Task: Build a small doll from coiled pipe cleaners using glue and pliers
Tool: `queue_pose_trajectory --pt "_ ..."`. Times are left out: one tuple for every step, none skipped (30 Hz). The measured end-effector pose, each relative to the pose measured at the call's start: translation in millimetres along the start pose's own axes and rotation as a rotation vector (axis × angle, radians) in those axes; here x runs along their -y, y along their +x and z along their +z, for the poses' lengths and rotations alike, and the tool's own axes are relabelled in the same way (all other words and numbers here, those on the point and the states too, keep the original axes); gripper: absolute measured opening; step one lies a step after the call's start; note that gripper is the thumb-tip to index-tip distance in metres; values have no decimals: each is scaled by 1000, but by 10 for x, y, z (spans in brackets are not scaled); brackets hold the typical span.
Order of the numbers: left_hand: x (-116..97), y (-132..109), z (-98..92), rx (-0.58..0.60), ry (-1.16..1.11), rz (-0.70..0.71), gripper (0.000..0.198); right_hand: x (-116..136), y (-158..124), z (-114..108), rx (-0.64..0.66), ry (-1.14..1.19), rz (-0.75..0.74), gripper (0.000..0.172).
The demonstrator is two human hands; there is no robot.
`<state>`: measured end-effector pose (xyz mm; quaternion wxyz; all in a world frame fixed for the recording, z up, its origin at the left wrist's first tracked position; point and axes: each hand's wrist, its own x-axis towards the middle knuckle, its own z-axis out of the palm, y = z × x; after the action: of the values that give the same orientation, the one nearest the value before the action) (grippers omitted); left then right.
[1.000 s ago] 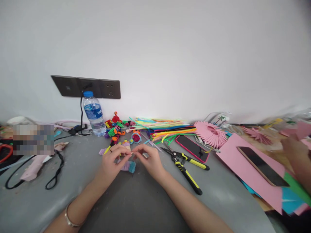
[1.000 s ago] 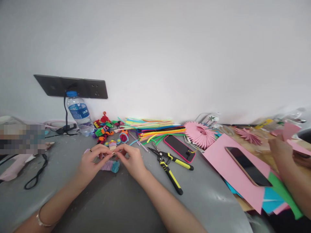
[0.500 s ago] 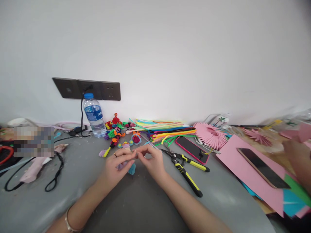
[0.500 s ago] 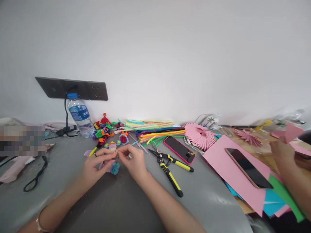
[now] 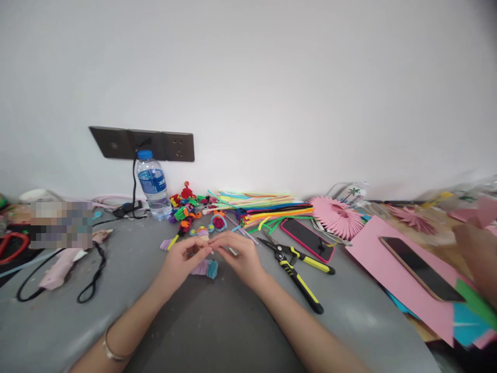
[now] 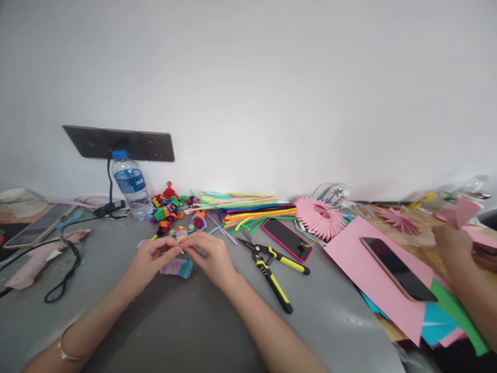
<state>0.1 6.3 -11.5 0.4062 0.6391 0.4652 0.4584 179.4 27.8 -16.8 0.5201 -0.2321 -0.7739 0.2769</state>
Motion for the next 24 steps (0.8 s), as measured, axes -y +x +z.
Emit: queue_pose_trajectory --pt "-6 -1 3 11 5 -7 24 3 3 3 -6 -6 0 12" --pt "-10 -2 8 17 9 -14 24 5 5 5 -15 -12 6 12" --pt "-12 -3 12 20 10 -20 24 7 6 6 -23 -15 12 12" --pt "-14 -4 16 17 5 -22 24 9 7 5 -25 -15 17 12" --pt "-17 -4 20 11 -7 -19 24 11 8 3 -23 -12 17 12" --pt "-22 -3 22 3 -25 -11 24 14 8 0 -18 -7 14 12" --pt "-31 -4 24 -2 -46 -1 24 18 8 -4 -14 -4 9 13" --pt "-42 -6 26 -11 -70 7 25 24 7 -9 -12 -3 5 13" --pt "-55 -10 27 -15 -92 7 26 30 7 -13 -8 -3 1 13" --pt "-68 -15 28 -18 -116 -5 27 38 7 -17 -2 -5 -2 13" --pt "-79 -23 30 -14 -143 -32 28 46 8 -19 7 -8 -2 13" --pt "-87 -33 33 -8 -175 -69 30 53 9 -19 18 -11 -2 14" --pt "-91 -42 38 1 -210 -112 31 60 10 -17 27 -14 -5 13" --pt "-92 -52 43 11 -247 -152 33 66 11 -13 33 -14 -8 12" --pt "-90 -60 50 28 -283 -183 34 70 12 -9 31 -13 -11 11" --pt "-89 -66 56 46 -315 -203 34 71 13 -4 23 -10 -12 10" --pt "-88 -70 62 64 -340 -213 35 71 13 0 14 -6 -11 9" --pt "-90 -72 67 80 -359 -214 35 69 13 3 5 -2 -9 8" --pt "-95 -72 70 91 -370 -212 36 67 13 4 -1 2 -7 8" --pt "-102 -71 72 95 -373 -207 36 64 13 4 -3 3 -8 8" --pt "-110 -69 71 94 -366 -201 36 61 12 2 -2 4 -10 7" --pt "-117 -67 69 89 -350 -193 36 59 11 -1 3 4 -11 6" --pt "-123 -66 66 86 -328 -184 36 57 10 -5 9 2 -11 6" --pt "-126 -64 62 84 -303 -174 36 57 9 -9 14 -2 -7 6"
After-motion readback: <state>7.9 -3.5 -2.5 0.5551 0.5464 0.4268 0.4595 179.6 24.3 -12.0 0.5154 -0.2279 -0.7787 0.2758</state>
